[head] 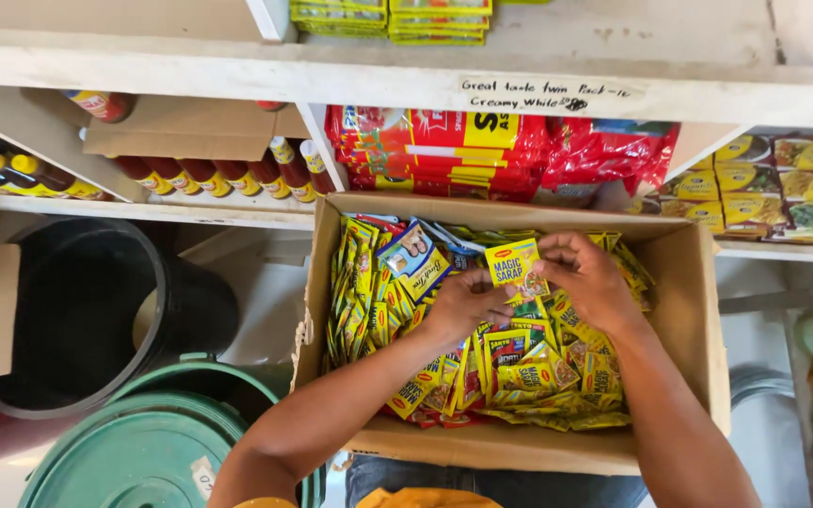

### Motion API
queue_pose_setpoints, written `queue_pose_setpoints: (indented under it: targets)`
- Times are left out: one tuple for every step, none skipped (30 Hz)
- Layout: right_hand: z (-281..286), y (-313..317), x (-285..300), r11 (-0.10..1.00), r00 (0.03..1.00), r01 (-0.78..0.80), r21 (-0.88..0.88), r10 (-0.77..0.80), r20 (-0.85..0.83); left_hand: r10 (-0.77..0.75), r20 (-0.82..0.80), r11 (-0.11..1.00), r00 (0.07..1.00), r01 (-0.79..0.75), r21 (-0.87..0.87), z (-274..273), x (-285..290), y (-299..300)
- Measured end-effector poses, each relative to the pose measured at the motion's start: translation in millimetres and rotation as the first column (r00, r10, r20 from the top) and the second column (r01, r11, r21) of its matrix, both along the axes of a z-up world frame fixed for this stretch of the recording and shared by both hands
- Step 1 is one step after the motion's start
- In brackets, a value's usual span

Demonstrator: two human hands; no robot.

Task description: Arrange seasoning packets neatly on a grocery store shelf from a bulk box.

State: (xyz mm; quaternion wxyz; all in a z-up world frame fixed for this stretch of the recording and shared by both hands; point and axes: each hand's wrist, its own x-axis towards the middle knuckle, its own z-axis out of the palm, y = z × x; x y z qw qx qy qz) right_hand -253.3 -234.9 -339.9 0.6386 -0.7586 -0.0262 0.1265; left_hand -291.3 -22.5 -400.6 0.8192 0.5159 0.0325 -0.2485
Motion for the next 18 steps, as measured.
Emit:
queue_pose_setpoints:
  targets:
    - [-5.6, -3.2, 0.5, 1.000, 1.000, -0.004, 0.000, 0.004, 0.007, 0.004, 0.007, 1.000, 1.000, -0.004, 0.000, 1.1, 0.2, -0.1]
    - [-10.6, -6.3, 0.7, 0.999, 1.000, -0.011, 0.037, 0.010, 0.026, 0.041, 0.028, 0.999, 0.999, -0.040, -0.021, 2.7, 0.1, -0.1]
    - [-14.9, -8.6, 2.9, 0.997, 0.999, -0.022, 0.074, 0.018, 0.049, 0.080, 0.052, 0.996, 0.995, -0.078, -0.043, 5.1, 1.5, 0.8]
    - [-11.4, -7.6, 1.4, 0.997, 0.998, -0.028, 0.075, 0.024, 0.061, 0.086, 0.064, 0.996, 0.994, -0.083, -0.043, 12.8, -0.2, 0.9]
    - [-7.9, -6.3, 1.4, 0.998, 0.994, -0.027, 0.054, 0.021, 0.107, 0.136, 0.110, 0.991, 0.985, -0.135, -0.020, 20.9, 0.2, 1.4]
    - [-4.2, -5.2, 1.4, 0.999, 0.988, -0.024, 0.033, 0.019, 0.153, 0.185, 0.157, 0.982, 0.970, -0.187, 0.000, 29.2, 0.5, 1.8]
    - [-1.0, -4.1, -0.1, 0.999, 0.986, -0.030, 0.035, 0.023, 0.166, 0.190, 0.170, 0.981, 0.967, -0.192, -0.001, 40.0, -2.2, 2.1]
    - [2.3, -3.0, -1.7, 0.998, 0.990, -0.012, 0.059, 0.004, 0.138, 0.208, 0.211, 0.977, 0.955, -0.213, 0.003, 50.7, -5.2, 2.5]
    - [6.2, -2.3, -0.1, 0.997, 0.993, 0.007, 0.082, -0.016, 0.116, 0.225, 0.258, 0.972, 0.940, -0.234, 0.005, 61.8, -5.0, 2.4]
    - [9.9, -2.3, 4.1, 0.996, 0.991, 0.001, 0.084, -0.012, 0.136, 0.228, 0.277, 0.971, 0.933, -0.238, 0.002, 72.1, -3.7, 1.6]
    - [12.9, -3.3, 5.4, 0.985, 0.992, 0.023, 0.173, -0.044, 0.118, 0.272, 0.344, 0.958, 0.899, -0.287, -0.010, 81.7, -4.7, 0.0]
    - [15.6, -4.2, 6.9, 0.964, 0.993, 0.045, 0.261, -0.072, 0.097, 0.314, 0.408, 0.942, 0.857, -0.334, -0.025, 90.8, -5.7, -1.6]
    - [27.5, -3.9, 7.9, 0.965, 0.991, 0.038, 0.260, -0.069, 0.111, 0.318, 0.419, 0.941, 0.851, -0.336, -0.031, 98.0, -4.4, -2.7]
    - [39.6, -3.4, 8.7, 0.973, 0.989, 0.091, 0.213, -0.113, 0.093, 0.332, 0.463, 0.937, 0.822, -0.344, -0.060, 105.4, -3.2, -3.7]
    - [52.9, -2.9, 12.2, 0.976, 0.984, 0.145, 0.165, -0.160, 0.082, 0.345, 0.510, 0.933, 0.788, -0.349, -0.090, 113.9, 1.1, -4.7]
    - [61.0, -3.8, 15.3, 0.976, 0.982, 0.140, 0.167, -0.158, 0.102, 0.346, 0.525, 0.932, 0.777, -0.349, -0.098, 118.8, 3.5, -6.1]
    - [70.3, -5.3, 20.7, 0.973, 0.972, 0.090, 0.211, -0.132, 0.194, 0.340, 0.548, 0.935, 0.764, -0.336, -0.110, 124.5, 8.4, -7.9]
    - [80.3, -6.9, 25.5, 0.968, 0.952, 0.035, 0.249, -0.108, 0.286, 0.333, 0.570, 0.938, 0.751, -0.323, -0.122, 130.8, 12.9, -9.9]
